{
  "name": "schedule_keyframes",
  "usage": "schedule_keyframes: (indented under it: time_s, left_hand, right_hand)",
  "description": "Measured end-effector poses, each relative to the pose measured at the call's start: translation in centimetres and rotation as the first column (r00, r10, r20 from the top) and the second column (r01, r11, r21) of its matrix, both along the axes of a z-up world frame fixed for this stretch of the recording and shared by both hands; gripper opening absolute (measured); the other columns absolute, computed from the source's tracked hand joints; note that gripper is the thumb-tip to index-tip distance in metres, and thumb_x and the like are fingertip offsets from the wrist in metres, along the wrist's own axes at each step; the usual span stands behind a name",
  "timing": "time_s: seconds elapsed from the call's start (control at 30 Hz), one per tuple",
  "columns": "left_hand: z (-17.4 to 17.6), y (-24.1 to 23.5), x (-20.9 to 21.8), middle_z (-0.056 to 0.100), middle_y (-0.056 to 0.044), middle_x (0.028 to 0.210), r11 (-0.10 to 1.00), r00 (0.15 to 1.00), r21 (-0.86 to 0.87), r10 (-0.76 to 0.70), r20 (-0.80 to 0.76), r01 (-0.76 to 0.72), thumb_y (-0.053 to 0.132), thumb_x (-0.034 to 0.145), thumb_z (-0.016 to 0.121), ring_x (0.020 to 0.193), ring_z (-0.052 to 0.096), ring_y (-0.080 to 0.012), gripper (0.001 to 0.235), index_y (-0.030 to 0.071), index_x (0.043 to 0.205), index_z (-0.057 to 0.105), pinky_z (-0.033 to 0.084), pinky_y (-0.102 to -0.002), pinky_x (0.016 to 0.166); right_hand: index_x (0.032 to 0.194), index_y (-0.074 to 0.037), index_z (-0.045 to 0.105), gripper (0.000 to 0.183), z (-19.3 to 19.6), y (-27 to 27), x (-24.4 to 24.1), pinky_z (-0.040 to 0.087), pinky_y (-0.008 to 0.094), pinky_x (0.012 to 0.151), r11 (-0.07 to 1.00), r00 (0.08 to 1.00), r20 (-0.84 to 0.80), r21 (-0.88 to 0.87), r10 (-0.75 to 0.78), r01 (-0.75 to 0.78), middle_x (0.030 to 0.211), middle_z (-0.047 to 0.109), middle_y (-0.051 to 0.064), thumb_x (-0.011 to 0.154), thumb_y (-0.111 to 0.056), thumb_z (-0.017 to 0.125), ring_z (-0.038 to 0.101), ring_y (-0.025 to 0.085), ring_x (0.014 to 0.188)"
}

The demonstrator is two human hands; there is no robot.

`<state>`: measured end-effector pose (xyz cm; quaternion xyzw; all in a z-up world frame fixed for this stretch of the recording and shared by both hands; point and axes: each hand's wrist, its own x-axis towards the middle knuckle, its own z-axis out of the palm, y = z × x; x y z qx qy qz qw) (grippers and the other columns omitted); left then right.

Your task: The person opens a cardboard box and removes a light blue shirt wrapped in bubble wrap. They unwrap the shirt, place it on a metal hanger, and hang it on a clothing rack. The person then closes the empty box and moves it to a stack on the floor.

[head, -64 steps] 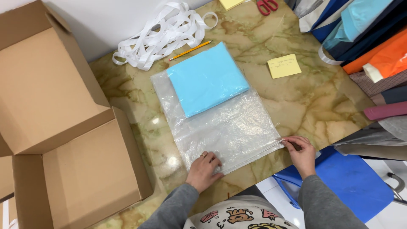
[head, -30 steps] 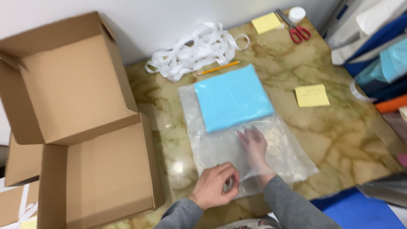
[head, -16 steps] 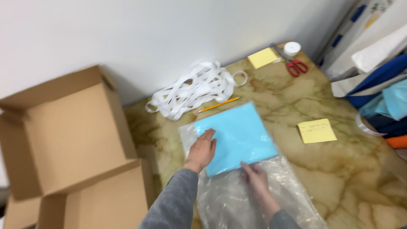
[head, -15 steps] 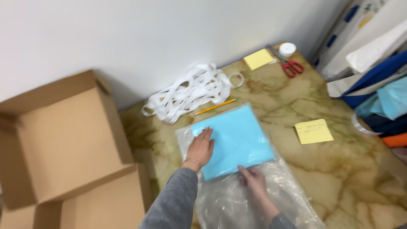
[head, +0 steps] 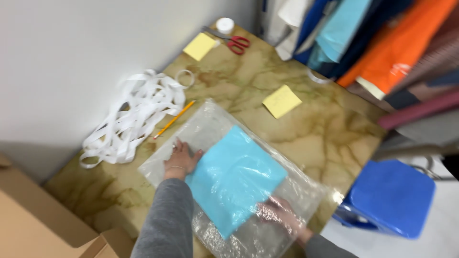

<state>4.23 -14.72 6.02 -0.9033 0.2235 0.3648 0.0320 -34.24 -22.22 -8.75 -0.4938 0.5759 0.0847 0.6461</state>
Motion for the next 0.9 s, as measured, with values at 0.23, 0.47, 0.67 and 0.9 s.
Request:
schedule_keyframes:
  time_s: [0.23, 0.47, 0.67, 0.9]
  left_hand:
    - [-0.2, 1.6, 0.0, -0.023, -0.001, 0.177, 0.985, 0.985, 0.016, -0.174, -0.023, 0.174, 0.067, 0.056, 0.097, 0.165, -0.005, -0.0266, 0.162, 0.015, 0.168, -0.007, 0.019, -0.050, 0.132]
    - [-2.2, 1.7, -2.8, -0.023, 0.007, 0.177, 0.974, 0.955, 0.144, -0.204, 0.215, 0.175, 0.053, 0.066, 0.104, 0.164, 0.000, -0.0249, 0.156, 0.030, 0.168, -0.013, 0.023, -0.066, 0.125]
    - [-8.5, 3.4, -8.9, 0.006, -0.016, 0.177, 0.936, 0.755, -0.066, -0.236, 0.611, 0.346, 0.043, 0.094, 0.057, 0.160, 0.015, -0.0424, 0.096, 0.028, 0.170, 0.000, 0.029, -0.063, 0.118]
    - [2.2, 8.2, -26.6, 0.017, -0.010, 0.175, 0.666, 0.895, -0.746, -0.338, -0.290, 0.010, 0.041, 0.101, 0.062, 0.162, 0.011, -0.0311, 0.086, 0.014, 0.167, 0.014, 0.010, -0.047, 0.130]
  right_hand:
    - [0.095, 0.016, 0.079, 0.016, 10.8, 5.6, -14.7, 0.064, 0.043, 0.068, 0.923, 0.876, 0.295, 0.160, -0.382, 0.349, 0.079, 0.079, 0.029, 0.089, 0.000, 0.079, 0.075, 0.037, 0.069]
    - [0.118, 0.012, 0.071, 0.030, 8.0, 9.4, -28.7, 0.050, 0.055, 0.092, 0.707, 0.575, 0.448, 0.216, -0.685, 0.674, 0.116, 0.076, 0.027, 0.093, -0.001, 0.063, 0.069, 0.043, 0.105]
    - [0.131, 0.003, 0.062, 0.035, 8.7, 9.6, -31.5, 0.046, 0.050, 0.093, 0.628, 0.397, 0.592, 0.251, -0.701, 0.736, 0.129, 0.069, 0.021, 0.099, -0.005, 0.051, 0.064, 0.039, 0.111]
    - [0.142, -0.003, 0.059, 0.048, 13.5, 5.6, -33.6, 0.045, 0.049, 0.095, 0.648, 0.477, 0.628, 0.057, -0.615, 0.760, 0.122, 0.066, 0.019, 0.095, -0.010, 0.050, 0.063, 0.038, 0.103]
